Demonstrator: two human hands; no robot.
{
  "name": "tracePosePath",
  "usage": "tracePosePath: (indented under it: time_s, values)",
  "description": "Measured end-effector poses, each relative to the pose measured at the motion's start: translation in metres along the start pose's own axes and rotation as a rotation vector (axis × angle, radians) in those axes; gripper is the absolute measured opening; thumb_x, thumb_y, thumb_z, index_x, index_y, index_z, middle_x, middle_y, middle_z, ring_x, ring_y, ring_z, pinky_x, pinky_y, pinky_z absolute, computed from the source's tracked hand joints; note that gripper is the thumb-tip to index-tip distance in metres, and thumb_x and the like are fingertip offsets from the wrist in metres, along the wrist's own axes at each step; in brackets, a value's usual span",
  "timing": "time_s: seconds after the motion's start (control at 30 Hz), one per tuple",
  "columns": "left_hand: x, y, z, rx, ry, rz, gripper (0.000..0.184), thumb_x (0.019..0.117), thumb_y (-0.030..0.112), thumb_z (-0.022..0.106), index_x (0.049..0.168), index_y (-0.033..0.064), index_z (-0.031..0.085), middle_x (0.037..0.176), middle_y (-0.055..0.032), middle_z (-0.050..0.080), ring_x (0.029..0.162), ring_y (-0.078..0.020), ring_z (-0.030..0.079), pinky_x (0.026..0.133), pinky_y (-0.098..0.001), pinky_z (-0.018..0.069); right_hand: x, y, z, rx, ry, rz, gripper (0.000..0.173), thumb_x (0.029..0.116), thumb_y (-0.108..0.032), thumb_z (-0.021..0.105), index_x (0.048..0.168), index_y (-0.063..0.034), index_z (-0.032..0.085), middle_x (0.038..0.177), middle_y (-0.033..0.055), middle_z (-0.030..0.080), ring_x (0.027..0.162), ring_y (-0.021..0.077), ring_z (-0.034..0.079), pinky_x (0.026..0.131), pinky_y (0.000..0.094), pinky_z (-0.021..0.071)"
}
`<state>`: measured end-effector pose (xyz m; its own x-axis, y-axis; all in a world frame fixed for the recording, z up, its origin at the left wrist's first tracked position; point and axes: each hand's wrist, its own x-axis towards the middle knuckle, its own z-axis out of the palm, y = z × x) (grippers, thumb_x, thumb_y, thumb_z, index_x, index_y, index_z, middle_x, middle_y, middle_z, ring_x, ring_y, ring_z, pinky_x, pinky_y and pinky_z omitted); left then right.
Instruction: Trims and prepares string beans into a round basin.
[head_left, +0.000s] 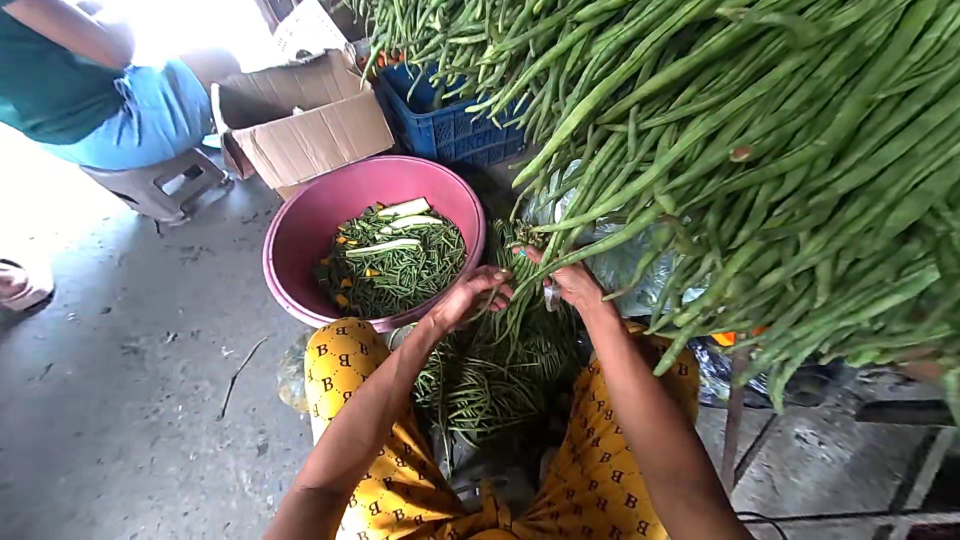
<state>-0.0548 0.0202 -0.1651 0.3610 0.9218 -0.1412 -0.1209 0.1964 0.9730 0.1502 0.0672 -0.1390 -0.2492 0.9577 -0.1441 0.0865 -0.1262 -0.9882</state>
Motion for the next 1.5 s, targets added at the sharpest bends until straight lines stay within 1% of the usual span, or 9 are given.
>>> tracePosePath:
  time_s: [0.13, 0.23, 0.47, 0.63, 0.73, 0.93, 1.07, 1.23, 1.5]
  values:
    - [-0.004, 0.006, -0.005, -0.210, -0.042, -0.042, 0.050, 0.1004, 0.014, 0.022, 0.140, -0.0030, 0.048, 0.106, -0.0096, 0.074, 0.089, -0.0162, 0.071, 0.084, -0.0316, 0.0571, 0.007, 0.005, 0.002, 0.006, -0.046, 0.044, 0.021, 0.1035, -0.022, 0.061, 0.118, -0.0091, 0.070, 0.080, -0.0022, 0.064, 0.051, 0.0011, 0.043, 0.046, 0.0163, 0.0385]
    - [-0.003, 0.011, -0.003, -0.039, 0.061, -0.070, 0.036, 0.1103, 0.019, 0.033, 0.130, 0.0000, 0.057, 0.083, 0.0023, 0.063, 0.070, -0.0057, 0.060, 0.069, -0.0218, 0.0521, 0.010, 0.007, 0.004, 0.021, -0.062, 0.076, 0.024, 0.1025, -0.022, 0.063, 0.120, -0.0082, 0.070, 0.091, 0.0004, 0.070, 0.055, 0.0015, 0.048, 0.048, 0.0170, 0.0407]
    - [-0.004, 0.008, -0.005, 0.030, 0.014, -0.057, 0.040, 0.0976, 0.009, 0.037, 0.132, -0.0014, 0.054, 0.104, -0.0057, 0.071, 0.081, -0.0097, 0.066, 0.073, -0.0252, 0.0528, 0.010, 0.008, 0.004, 0.015, -0.098, 0.075, 0.021, 0.1028, -0.019, 0.062, 0.117, -0.0061, 0.072, 0.073, -0.0024, 0.063, 0.049, 0.0001, 0.044, 0.046, 0.0151, 0.0392]
    - [0.000, 0.003, -0.003, 0.366, 0.202, -0.028, 0.025, 0.1102, 0.020, 0.045, 0.107, 0.0016, 0.062, 0.075, 0.0014, 0.053, 0.062, -0.0055, 0.048, 0.063, -0.0231, 0.0448, 0.005, 0.002, 0.009, 0.039, -0.003, 0.094, 0.018, 0.1027, -0.022, 0.062, 0.111, -0.0091, 0.071, 0.064, -0.0066, 0.055, 0.046, -0.0007, 0.042, 0.044, 0.0147, 0.0387]
    - [-0.004, 0.000, -0.014, 0.743, 0.041, -0.194, 0.028, 0.1077, 0.017, 0.050, 0.121, -0.0040, 0.063, 0.102, -0.0187, 0.066, 0.089, -0.0254, 0.062, 0.086, -0.0446, 0.0516, 0.001, 0.005, -0.011, 0.156, 0.223, 0.082, 0.020, 0.1046, -0.022, 0.055, 0.121, -0.0111, 0.059, 0.088, -0.0014, 0.058, 0.067, 0.0041, 0.051, 0.060, 0.0230, 0.0464]
    - [-0.007, -0.011, -0.007, 1.068, -0.002, -0.125, 0.043, 0.1088, 0.034, 0.048, 0.128, 0.0001, 0.067, 0.128, -0.0242, 0.066, 0.122, -0.0404, 0.062, 0.106, -0.0600, 0.0447, 0.012, -0.013, -0.037, 0.432, 0.325, 0.021, 0.012, 0.1076, -0.014, 0.047, 0.105, -0.0120, 0.059, 0.071, -0.0056, 0.059, 0.049, -0.0015, 0.049, 0.046, 0.0140, 0.0434]
    - [-0.004, -0.033, 0.013, 0.826, 0.233, 0.292, 0.026, 0.1028, 0.015, 0.059, 0.113, -0.0044, 0.072, 0.110, -0.0206, 0.073, 0.103, -0.0304, 0.071, 0.098, -0.0461, 0.0543, 0.005, 0.010, -0.019, 0.308, 0.182, -0.034, 0.010, 0.1058, -0.020, 0.052, 0.107, -0.0179, 0.061, 0.077, -0.0075, 0.059, 0.052, -0.0002, 0.046, 0.049, 0.0160, 0.0416]
    - [0.000, -0.028, 0.018, 0.734, 0.217, 0.138, 0.036, 0.0986, 0.028, 0.069, 0.121, -0.0008, 0.071, 0.114, -0.0175, 0.073, 0.106, -0.0261, 0.070, 0.100, -0.0436, 0.0538, -0.001, -0.001, 0.002, 0.273, 0.270, 0.018, 0.017, 0.1057, -0.023, 0.056, 0.120, -0.0155, 0.058, 0.093, -0.0050, 0.060, 0.068, 0.0012, 0.052, 0.060, 0.0189, 0.0464]
    - [0.000, -0.024, 0.016, 0.263, 0.233, 0.056, 0.023, 0.1038, 0.003, 0.052, 0.125, -0.0051, 0.053, 0.097, -0.0096, 0.062, 0.082, -0.0111, 0.061, 0.078, -0.0295, 0.0534, 0.023, 0.008, -0.012, 0.405, 0.221, 0.002, 0.017, 0.1013, -0.004, 0.058, 0.118, -0.0071, 0.058, 0.092, 0.0022, 0.067, 0.070, 0.0088, 0.061, 0.063, 0.0266, 0.0555]
